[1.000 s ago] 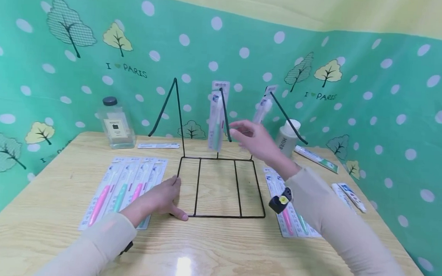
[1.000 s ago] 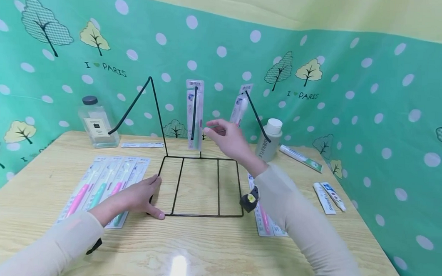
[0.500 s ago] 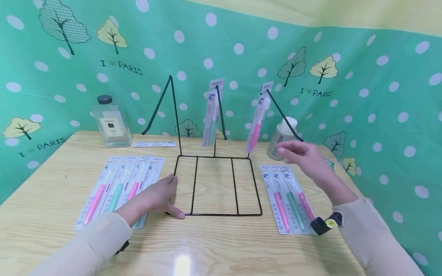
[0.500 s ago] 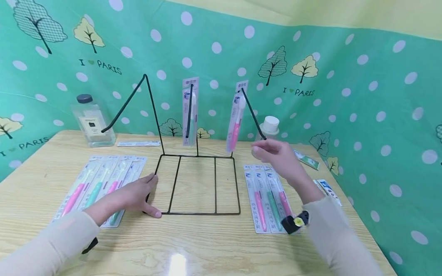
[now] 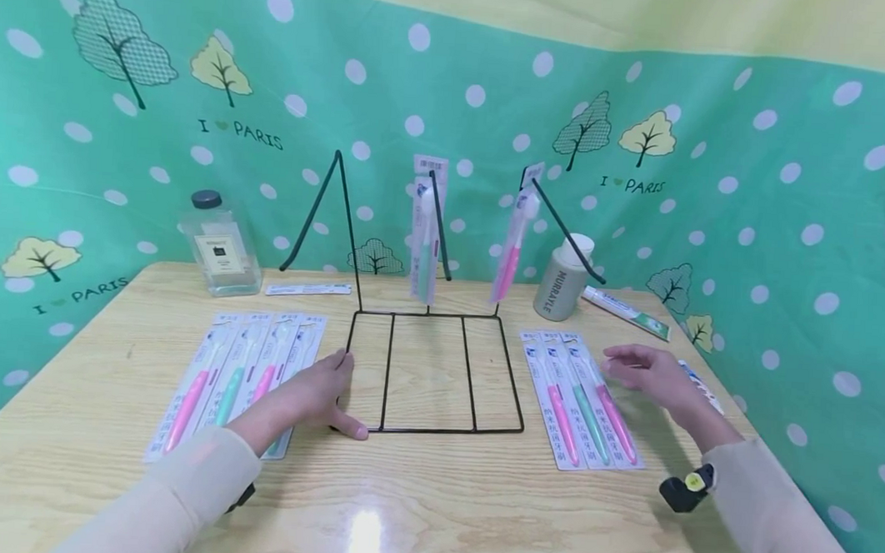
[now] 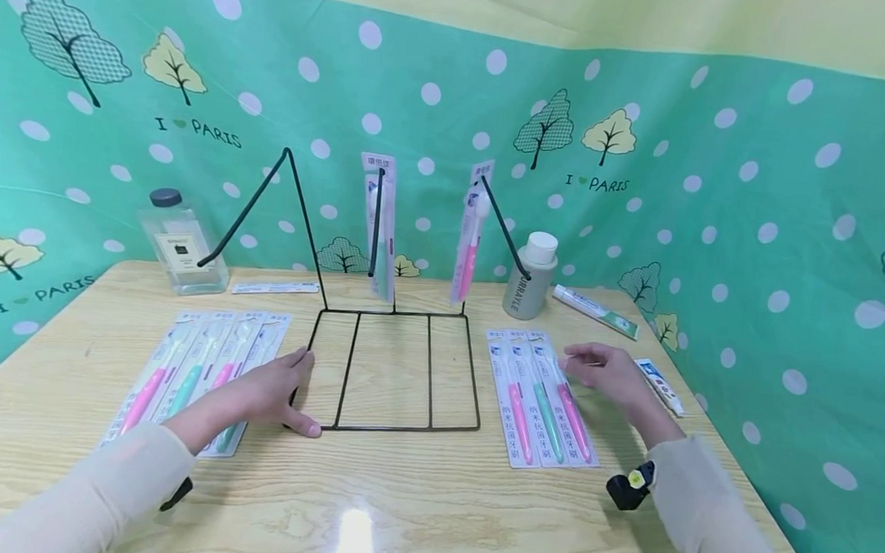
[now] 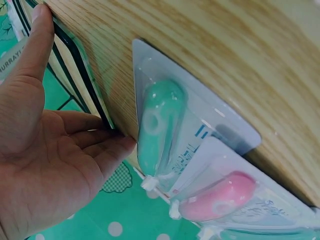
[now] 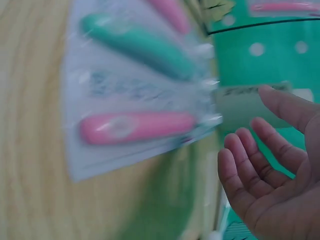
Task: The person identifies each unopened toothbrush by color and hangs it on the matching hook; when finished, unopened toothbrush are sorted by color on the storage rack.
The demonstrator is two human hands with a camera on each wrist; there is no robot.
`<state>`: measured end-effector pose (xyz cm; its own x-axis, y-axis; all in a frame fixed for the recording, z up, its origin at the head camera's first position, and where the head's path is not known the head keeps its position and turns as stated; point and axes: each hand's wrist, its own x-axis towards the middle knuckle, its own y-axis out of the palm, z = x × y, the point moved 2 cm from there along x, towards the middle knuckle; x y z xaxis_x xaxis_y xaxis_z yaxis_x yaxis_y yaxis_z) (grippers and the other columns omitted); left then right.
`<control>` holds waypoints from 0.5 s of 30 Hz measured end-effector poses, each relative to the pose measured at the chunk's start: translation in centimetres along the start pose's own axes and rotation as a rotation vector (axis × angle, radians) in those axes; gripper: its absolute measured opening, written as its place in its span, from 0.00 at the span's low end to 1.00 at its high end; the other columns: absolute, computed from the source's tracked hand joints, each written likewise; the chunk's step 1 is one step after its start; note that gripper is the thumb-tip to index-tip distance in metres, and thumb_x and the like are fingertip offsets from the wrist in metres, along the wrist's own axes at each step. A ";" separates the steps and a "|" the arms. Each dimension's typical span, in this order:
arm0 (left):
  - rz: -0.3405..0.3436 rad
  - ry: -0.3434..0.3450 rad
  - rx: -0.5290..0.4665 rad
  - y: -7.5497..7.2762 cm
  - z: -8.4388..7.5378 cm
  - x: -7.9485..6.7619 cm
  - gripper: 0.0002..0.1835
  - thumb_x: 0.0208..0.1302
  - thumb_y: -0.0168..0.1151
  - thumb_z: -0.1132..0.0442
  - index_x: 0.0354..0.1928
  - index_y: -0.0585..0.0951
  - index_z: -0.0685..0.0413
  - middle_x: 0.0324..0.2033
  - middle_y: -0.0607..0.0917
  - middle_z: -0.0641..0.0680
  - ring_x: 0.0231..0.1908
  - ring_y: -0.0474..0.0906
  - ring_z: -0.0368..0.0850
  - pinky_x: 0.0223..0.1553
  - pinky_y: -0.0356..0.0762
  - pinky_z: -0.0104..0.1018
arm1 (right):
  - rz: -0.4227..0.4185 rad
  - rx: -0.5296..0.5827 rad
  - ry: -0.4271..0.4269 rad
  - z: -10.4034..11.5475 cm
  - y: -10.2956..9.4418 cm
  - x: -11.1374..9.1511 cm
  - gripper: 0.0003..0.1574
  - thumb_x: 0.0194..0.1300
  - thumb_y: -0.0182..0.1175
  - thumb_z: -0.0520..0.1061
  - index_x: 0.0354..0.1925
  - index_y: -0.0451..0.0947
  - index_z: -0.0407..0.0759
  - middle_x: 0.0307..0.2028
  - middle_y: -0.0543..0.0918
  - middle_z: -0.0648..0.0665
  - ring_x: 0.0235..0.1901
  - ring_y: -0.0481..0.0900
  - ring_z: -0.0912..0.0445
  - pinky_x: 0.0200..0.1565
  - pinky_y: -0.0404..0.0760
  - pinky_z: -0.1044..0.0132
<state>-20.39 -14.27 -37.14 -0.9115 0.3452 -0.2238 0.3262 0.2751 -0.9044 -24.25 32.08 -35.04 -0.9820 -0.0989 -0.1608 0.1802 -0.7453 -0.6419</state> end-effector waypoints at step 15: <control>0.012 -0.010 0.007 0.1 0.0 0.1 0.66 0.34 0.68 0.34 0.66 0.48 0.73 0.66 0.47 0.71 0.65 0.45 0.64 0.64 0.49 0.52 | 0.020 -0.230 0.175 -1.0 2.4 1.4 0.47 0.53 0.62 0.61 0.61 0.62 0.35 0.50 0.72 0.31 0.46 0.72 0.42 0.42 0.74 0.52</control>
<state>-20.46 -14.21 -37.30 -0.9099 0.3394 -0.2383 0.3355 0.2647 -0.9041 -25.17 30.82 -37.57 -0.9570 0.0182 -0.2894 0.2271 -0.5733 -0.7872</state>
